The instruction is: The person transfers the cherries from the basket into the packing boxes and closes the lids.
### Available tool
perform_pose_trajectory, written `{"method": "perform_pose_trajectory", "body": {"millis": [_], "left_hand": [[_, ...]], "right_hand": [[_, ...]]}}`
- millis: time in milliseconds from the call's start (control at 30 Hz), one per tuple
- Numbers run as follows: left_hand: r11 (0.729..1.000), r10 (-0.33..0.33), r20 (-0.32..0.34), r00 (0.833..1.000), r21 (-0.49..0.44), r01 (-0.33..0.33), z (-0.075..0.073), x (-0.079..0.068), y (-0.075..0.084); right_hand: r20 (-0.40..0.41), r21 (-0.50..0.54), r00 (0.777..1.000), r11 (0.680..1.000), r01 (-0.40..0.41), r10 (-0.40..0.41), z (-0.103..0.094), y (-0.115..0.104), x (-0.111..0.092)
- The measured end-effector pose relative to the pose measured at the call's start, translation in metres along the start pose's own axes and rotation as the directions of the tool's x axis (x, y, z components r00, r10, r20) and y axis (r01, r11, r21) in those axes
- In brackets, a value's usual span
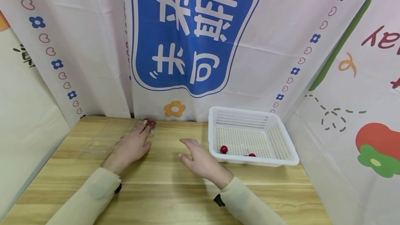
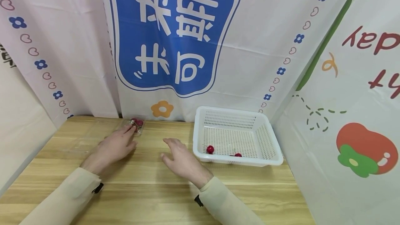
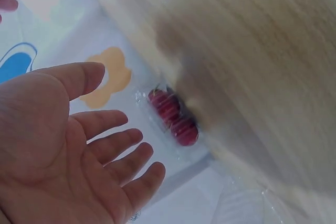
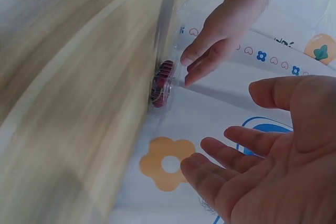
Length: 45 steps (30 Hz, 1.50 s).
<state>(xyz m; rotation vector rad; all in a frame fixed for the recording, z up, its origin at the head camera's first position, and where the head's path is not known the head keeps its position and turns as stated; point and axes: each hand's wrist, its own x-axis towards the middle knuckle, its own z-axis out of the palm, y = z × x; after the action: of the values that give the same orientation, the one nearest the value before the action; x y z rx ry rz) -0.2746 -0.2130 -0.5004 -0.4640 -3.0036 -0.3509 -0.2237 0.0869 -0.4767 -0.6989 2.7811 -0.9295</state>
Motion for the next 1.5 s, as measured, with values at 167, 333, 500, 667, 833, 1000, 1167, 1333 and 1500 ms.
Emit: {"method": "perform_pose_trajectory", "body": {"millis": [167, 333, 500, 667, 833, 1000, 1167, 1333, 1500], "left_hand": [[1.0, -0.005, 0.012, 1.0, 0.009, 0.005, -0.008, -0.006, -0.006], [0.999, -0.011, 0.039, 0.999, 0.039, 0.009, -0.017, -0.014, -0.013], [0.999, -0.014, 0.045, 0.999, 0.049, 0.011, -0.026, -0.025, -0.023], [0.997, -0.009, 0.059, 0.998, 0.08, 0.004, -0.039, -0.035, -0.039], [0.994, 0.01, 0.112, 0.994, 0.108, -0.022, -0.051, -0.045, -0.056], [0.991, 0.036, 0.188, 0.982, 0.121, -0.06, -0.056, -0.055, -0.069], [0.994, 0.036, 0.185, 0.982, 0.098, -0.055, -0.057, -0.058, -0.078], [0.998, 0.042, 0.133, 0.99, 0.049, -0.049, -0.056, -0.058, -0.084], [0.999, 0.045, 0.109, 0.993, 0.025, -0.048, -0.055, -0.059, -0.085]], "right_hand": [[-0.031, -0.038, 0.999, 0.999, 0.026, -0.027, -0.006, -0.003, -0.002], [-0.067, -0.096, 0.995, 0.993, 0.062, -0.069, -0.013, -0.005, -0.003], [-0.087, -0.12, 0.993, 0.99, 0.074, -0.084, -0.02, -0.003, -0.004], [-0.109, -0.126, 0.991, 0.99, 0.069, -0.083, -0.025, 0.001, -0.004], [-0.12, -0.122, 0.99, 0.991, 0.06, -0.075, -0.03, 0.003, -0.005], [-0.123, -0.118, 0.991, 0.992, 0.047, -0.062, -0.033, 0.005, -0.008], [-0.146, -0.128, 0.987, 0.991, 0.045, -0.064, -0.036, 0.009, -0.007], [-0.147, -0.14, 0.987, 0.989, 0.051, -0.072, -0.036, 0.013, -0.007], [-0.15, -0.151, 0.987, 0.988, 0.036, -0.059, -0.035, 0.017, -0.01]]}}
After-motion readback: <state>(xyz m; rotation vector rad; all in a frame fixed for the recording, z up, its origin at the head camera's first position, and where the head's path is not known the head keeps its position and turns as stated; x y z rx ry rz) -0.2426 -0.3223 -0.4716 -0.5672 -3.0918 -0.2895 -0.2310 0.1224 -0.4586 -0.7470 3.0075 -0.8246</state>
